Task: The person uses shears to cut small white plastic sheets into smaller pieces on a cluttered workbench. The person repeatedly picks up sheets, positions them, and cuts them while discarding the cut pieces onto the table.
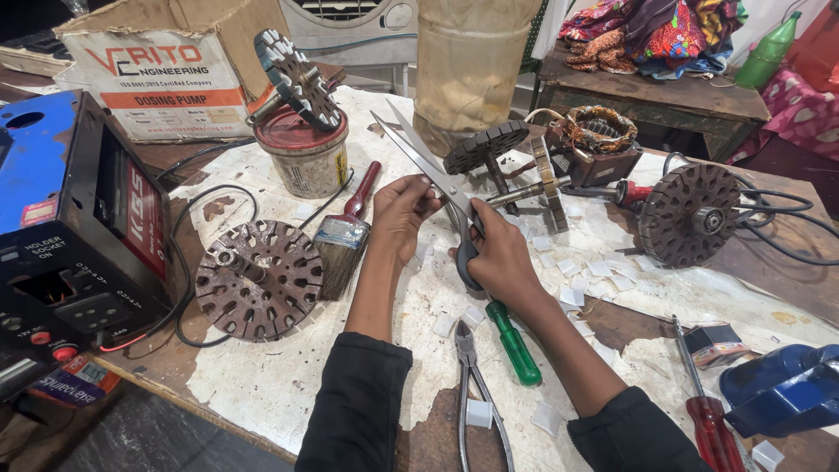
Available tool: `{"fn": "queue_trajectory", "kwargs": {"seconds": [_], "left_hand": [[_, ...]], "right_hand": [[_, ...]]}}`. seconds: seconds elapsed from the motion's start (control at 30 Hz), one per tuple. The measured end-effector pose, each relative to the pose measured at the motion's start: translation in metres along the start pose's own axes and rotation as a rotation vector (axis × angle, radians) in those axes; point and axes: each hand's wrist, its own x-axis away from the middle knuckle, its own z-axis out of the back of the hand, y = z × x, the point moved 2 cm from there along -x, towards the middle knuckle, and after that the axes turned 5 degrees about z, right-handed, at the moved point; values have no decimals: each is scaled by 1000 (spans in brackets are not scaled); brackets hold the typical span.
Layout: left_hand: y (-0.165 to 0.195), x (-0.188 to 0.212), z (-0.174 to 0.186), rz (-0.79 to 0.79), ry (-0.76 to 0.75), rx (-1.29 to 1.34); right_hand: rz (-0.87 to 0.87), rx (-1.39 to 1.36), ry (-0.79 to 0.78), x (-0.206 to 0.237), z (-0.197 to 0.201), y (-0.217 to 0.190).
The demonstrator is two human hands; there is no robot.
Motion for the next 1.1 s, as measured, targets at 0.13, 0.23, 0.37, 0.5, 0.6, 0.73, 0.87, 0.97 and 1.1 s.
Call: {"fn": "queue_trajectory", "kwargs": {"seconds": [0.13,0.23,0.37,0.5,0.6,0.73,0.87,0.97,1.1], "left_hand": [[3,8,-8,-6,-50,-86],[5,14,-16,31,-111,-158],[0,21,-27,154,-279,-268],[-3,25,-31,244,-326,-353],[-1,26,-32,252,-317,-389],[2,29,-35,297,-335,-381],[4,32,-36,288,-290,-397],[4,33,-39,261,-296,-357],[4,35,-42,233,-303,-317]], "right_hand": [[-1,-7,73,1,0,2],[50,-80,175,3,2,0],[32,-177,270,4,6,0],[23,-187,310,3,7,2],[-27,-196,281,4,6,5],[45,-184,315,5,7,2],[78,-189,304,8,9,-2],[140,-167,302,8,10,-5],[58,-188,296,8,11,-4]]}}
